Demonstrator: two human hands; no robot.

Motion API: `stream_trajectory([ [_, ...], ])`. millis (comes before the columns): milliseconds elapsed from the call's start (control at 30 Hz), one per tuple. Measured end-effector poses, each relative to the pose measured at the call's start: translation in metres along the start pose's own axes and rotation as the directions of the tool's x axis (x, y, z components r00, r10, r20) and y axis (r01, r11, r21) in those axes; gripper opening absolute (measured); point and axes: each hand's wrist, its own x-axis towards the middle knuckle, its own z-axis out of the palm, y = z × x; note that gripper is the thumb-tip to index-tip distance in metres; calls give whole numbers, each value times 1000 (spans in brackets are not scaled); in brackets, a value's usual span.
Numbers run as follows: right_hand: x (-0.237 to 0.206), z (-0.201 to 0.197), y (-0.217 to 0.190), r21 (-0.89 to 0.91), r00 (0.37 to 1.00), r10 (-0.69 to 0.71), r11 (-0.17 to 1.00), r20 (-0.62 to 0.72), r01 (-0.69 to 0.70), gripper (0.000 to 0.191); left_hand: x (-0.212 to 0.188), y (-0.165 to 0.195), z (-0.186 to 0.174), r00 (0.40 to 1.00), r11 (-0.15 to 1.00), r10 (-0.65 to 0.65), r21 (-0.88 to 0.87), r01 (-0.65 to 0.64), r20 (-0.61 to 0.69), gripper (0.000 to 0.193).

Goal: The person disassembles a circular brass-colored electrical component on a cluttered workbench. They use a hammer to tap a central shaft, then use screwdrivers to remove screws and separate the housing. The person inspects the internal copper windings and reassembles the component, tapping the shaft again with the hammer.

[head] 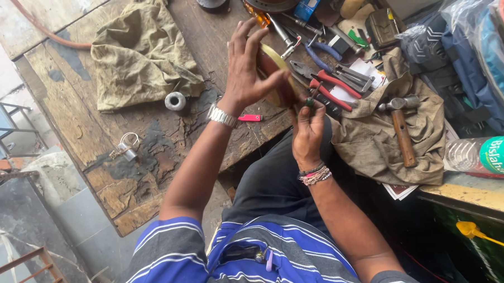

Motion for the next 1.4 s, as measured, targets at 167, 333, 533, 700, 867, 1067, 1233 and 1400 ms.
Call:
stream_trajectory([
  [167, 16, 12, -62, -467, 1000, 23, 884, 18, -12, 26, -4, 13, -23, 997, 964, 82, -257, -76, 13, 105],
  [333, 43, 30, -134, -646, 941, -199, 687, 273, 333, 20, -12, 21, -18, 988, 965, 156, -215, -153, -1, 111],
  [533, 44, 50, -169, -733, 913, -194, 547, 358, 404, 15, -24, 34, -10, 981, 968, 193, -165, -187, 23, 121],
  [700, 38, 54, -172, -794, 885, -209, 390, 417, 466, 17, -26, 39, -8, 979, 974, 200, -117, -195, 35, 128],
  [867, 37, 57, -172, -791, 895, -212, 418, 393, 447, 17, -33, 47, -10, 981, 978, 192, -85, -189, 24, 135],
  [1067, 31, 59, -174, -792, 888, -195, 402, 415, 459, 16, -36, 54, -14, 981, 978, 191, -95, -187, 43, 138],
  [1233, 33, 28, -159, -844, 906, -246, 341, 345, 414, 13, -37, 51, -11, 983, 981, 179, -89, -175, 40, 131],
  [1400, 57, -32, -103, -954, 958, -168, 152, 233, 258, 8, -24, 30, -11, 991, 997, 52, -55, -45, 123, 117],
])
